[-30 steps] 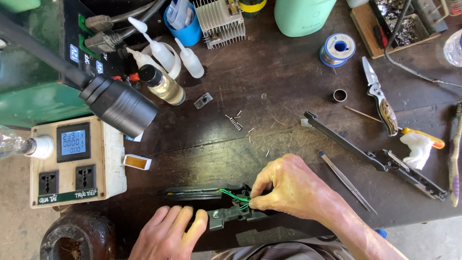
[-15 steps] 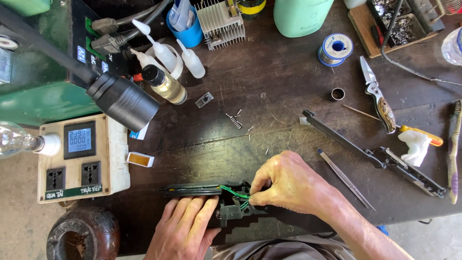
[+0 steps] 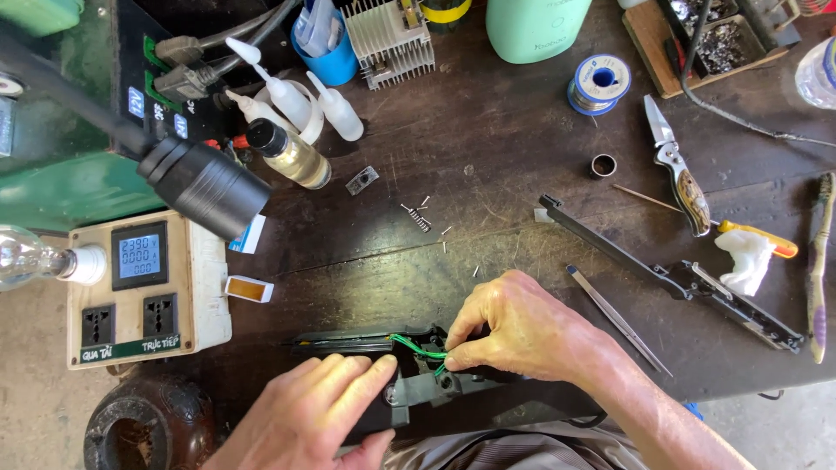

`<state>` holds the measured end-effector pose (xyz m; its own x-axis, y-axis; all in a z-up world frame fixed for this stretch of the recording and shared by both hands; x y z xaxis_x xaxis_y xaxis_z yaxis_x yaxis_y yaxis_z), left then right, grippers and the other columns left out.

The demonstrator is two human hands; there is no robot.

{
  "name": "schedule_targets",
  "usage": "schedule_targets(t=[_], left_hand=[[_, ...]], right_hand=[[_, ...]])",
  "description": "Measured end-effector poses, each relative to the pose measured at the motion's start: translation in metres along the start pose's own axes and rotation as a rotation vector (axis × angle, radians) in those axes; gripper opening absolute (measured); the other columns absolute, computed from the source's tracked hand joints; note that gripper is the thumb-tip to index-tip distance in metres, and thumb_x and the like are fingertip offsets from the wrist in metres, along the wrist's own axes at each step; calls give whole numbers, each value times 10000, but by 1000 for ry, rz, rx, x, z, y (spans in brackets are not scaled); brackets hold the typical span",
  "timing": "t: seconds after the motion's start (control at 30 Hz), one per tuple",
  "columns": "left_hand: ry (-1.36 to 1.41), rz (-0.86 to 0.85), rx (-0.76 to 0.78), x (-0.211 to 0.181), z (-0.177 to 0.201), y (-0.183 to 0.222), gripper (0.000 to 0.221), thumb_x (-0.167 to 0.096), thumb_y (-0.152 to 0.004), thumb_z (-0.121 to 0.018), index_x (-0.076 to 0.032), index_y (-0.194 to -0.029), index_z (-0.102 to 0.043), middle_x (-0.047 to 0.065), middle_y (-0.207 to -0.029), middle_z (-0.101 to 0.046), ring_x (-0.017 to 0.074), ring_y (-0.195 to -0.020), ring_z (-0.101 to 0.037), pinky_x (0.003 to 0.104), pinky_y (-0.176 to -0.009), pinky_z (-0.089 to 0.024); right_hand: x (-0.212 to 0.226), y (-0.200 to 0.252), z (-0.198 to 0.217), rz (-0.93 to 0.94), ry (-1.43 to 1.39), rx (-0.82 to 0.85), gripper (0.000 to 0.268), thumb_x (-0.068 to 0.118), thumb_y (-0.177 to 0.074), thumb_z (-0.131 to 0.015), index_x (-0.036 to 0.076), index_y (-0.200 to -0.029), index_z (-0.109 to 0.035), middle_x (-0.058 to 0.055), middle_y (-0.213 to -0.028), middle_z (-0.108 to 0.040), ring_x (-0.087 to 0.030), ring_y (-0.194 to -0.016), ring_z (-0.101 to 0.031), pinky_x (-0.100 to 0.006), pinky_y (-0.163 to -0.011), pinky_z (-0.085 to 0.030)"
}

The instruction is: Securing internal wiring and a circuit board into the plastic housing of a hair straightener during repair.

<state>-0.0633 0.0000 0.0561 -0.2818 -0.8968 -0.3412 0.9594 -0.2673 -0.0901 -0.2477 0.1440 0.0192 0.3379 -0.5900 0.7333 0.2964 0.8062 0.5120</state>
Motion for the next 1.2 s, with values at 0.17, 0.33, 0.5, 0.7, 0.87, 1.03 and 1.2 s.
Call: schedule_targets(t=[0.17,0.33,0.5,0.7,0.87,1.03,1.2], left_hand=[[21,25,59,7,5,-4,685,-341,-764,-863,-33,-1325,-620,94,-1129,-698,245,-806,-647,368,-672,-513],[-99,-67,-31,2,-5,-1,551,-309,-835,-834,-12,-1255,-637,93,-1023,-670,221,-777,-607,336,-625,-461],[-223,-63,-204,-6,-14,2,371,-275,-968,-696,1,-1213,-662,125,-1073,-676,243,-844,-648,366,-718,-486],[-275,15,-303,-5,-26,20,396,-366,-963,-685,-67,-1223,-685,88,-1172,-683,241,-1024,-675,408,-884,-509],[-348,107,-431,-8,-27,25,471,-601,-941,-650,-222,-1215,-714,65,-1243,-630,270,-1127,-613,435,-964,-450],[-170,220,-432,-1,-37,23,562,-635,-847,-723,-194,-1195,-730,112,-1371,-542,326,-1334,-441,550,-1079,-371],[-98,275,-345,1,-38,24,555,-619,-886,-640,-187,-1230,-697,106,-1437,-512,336,-1408,-419,620,-1154,-227]], right_hand=[[-1,3,2,93,-18,5,135,372,-765,-807,256,-794,-871,91,-844,-851,-63,-822,-743,-241,-783,-519],[-5,10,0,296,-32,-4,137,293,-846,-741,205,-872,-843,79,-964,-859,-105,-950,-752,-268,-861,-538],[-7,10,-7,345,8,-83,141,286,-862,-745,178,-868,-837,71,-976,-852,-134,-885,-719,-308,-821,-520],[-6,18,-11,496,33,-211,129,260,-921,-714,168,-876,-792,81,-904,-826,-173,-826,-702,-356,-785,-507],[2,34,-20,657,187,-407,131,220,-955,-706,95,-975,-741,-26,-943,-765,-239,-841,-675,-386,-804,-480],[13,72,-36,788,432,-762,218,145,-904,-800,22,-1046,-688,-138,-1039,-705,-338,-933,-637,-487,-859,-512],[25,88,-58,670,303,-926,253,229,-802,-894,37,-883,-750,-29,-711,-647,-136,-519,-544,-257,-471,-452]])
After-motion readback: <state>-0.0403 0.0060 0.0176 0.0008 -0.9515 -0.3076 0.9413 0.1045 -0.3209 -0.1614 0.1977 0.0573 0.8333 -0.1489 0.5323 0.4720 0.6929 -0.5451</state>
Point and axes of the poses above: each hand's wrist, its own y-axis away from the middle knuckle, its own z-axis out of the back of the hand, x = y × z, the point moved 4 cm from there along -y, towards the middle knuckle
